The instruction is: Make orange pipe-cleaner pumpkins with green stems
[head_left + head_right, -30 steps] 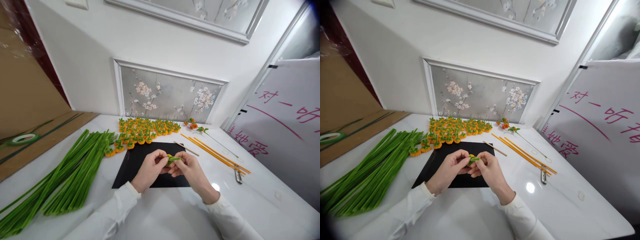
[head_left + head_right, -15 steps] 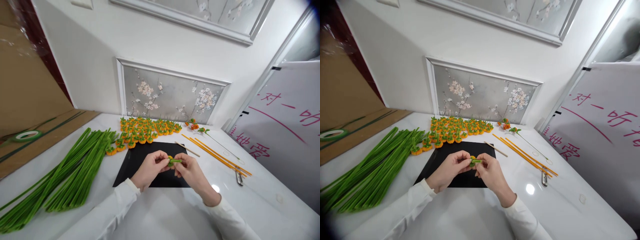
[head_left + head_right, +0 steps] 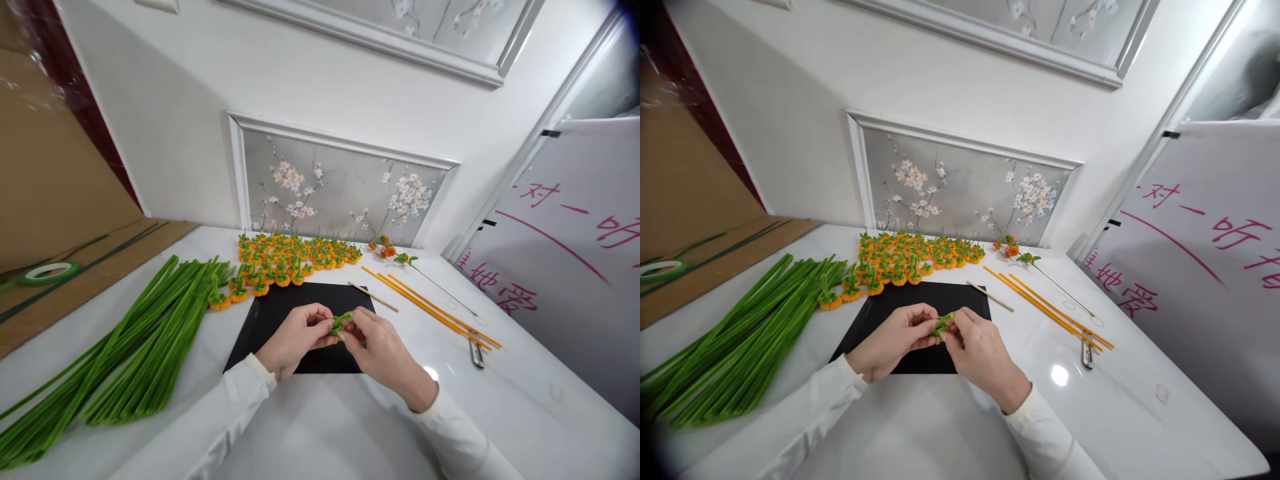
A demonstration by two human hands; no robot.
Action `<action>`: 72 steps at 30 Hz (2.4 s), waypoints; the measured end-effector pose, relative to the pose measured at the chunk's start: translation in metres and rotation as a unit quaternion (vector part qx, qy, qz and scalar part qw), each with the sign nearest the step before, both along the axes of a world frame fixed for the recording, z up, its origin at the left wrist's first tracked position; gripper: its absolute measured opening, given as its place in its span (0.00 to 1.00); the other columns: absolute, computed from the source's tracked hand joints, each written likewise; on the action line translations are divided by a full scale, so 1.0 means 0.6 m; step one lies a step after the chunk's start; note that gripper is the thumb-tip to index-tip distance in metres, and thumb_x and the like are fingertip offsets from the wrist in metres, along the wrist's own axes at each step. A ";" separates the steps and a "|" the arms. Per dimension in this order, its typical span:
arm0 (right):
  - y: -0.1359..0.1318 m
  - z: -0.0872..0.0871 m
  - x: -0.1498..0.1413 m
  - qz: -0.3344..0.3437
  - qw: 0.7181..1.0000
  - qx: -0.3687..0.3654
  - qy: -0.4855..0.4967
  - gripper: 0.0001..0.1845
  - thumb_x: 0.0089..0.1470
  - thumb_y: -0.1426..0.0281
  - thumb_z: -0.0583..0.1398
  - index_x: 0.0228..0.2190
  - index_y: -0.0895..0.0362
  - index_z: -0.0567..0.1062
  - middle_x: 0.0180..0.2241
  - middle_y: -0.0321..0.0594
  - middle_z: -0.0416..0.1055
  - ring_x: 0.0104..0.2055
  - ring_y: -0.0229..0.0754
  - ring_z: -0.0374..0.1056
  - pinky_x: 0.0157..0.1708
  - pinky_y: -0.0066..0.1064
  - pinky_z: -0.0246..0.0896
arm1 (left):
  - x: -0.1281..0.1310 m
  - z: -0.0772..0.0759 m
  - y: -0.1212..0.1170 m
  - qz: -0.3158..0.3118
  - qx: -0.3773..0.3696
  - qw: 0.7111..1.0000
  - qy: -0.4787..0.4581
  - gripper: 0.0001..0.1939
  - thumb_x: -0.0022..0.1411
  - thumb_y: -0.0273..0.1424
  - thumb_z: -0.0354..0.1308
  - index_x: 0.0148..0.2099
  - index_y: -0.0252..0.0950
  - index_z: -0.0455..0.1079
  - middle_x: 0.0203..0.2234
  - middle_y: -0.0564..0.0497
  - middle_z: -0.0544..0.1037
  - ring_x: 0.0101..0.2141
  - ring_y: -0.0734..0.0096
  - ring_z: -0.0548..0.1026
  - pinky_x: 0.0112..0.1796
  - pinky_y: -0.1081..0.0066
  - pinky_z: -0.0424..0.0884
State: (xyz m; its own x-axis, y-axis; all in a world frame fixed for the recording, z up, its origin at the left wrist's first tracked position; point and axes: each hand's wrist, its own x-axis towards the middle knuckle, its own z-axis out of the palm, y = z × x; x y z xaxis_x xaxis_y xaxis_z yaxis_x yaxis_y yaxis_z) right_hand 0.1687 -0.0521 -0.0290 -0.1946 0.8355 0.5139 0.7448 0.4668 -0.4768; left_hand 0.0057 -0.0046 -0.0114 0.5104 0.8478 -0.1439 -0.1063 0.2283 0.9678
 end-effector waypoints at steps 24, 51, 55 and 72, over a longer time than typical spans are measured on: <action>-0.001 0.020 0.033 0.077 0.946 0.218 -0.229 0.13 0.62 0.77 0.50 0.39 0.55 0.72 0.34 0.41 0.73 0.33 0.39 0.65 0.31 0.33 0.54 | -0.015 0.021 -0.001 -0.059 -0.068 0.996 0.008 0.12 0.47 0.32 0.68 0.29 0.32 0.69 0.24 0.54 0.72 0.27 0.78 0.72 0.31 0.78 0.69; 0.002 0.016 0.019 0.050 0.981 0.014 0.188 0.10 0.61 0.67 0.53 0.43 0.55 0.70 0.34 0.41 0.72 0.30 0.37 0.69 0.31 0.31 0.68 | -0.013 0.029 0.000 0.017 0.017 0.998 -0.057 0.11 0.50 0.32 0.66 0.29 0.33 0.67 0.27 0.55 0.69 0.30 0.78 0.70 0.37 0.72 0.74; -0.002 0.022 0.004 0.053 0.921 -0.149 0.357 0.14 0.59 0.57 0.53 0.32 0.56 0.66 0.20 0.32 0.67 0.20 0.35 0.65 0.22 0.27 0.66 | -0.007 0.028 -0.004 0.034 0.077 0.995 -0.049 0.10 0.52 0.33 0.64 0.30 0.34 0.66 0.28 0.55 0.69 0.31 0.77 0.70 0.40 0.69 0.74; -0.013 0.030 0.006 -0.003 0.996 0.092 0.004 0.11 0.60 0.74 0.50 0.32 0.56 0.72 0.29 0.41 0.70 0.27 0.38 0.65 0.28 0.28 0.60 | 0.009 0.025 -0.022 0.016 -0.015 0.998 -0.065 0.10 0.50 0.32 0.66 0.30 0.33 0.69 0.26 0.56 0.70 0.29 0.79 0.70 0.37 0.74 0.75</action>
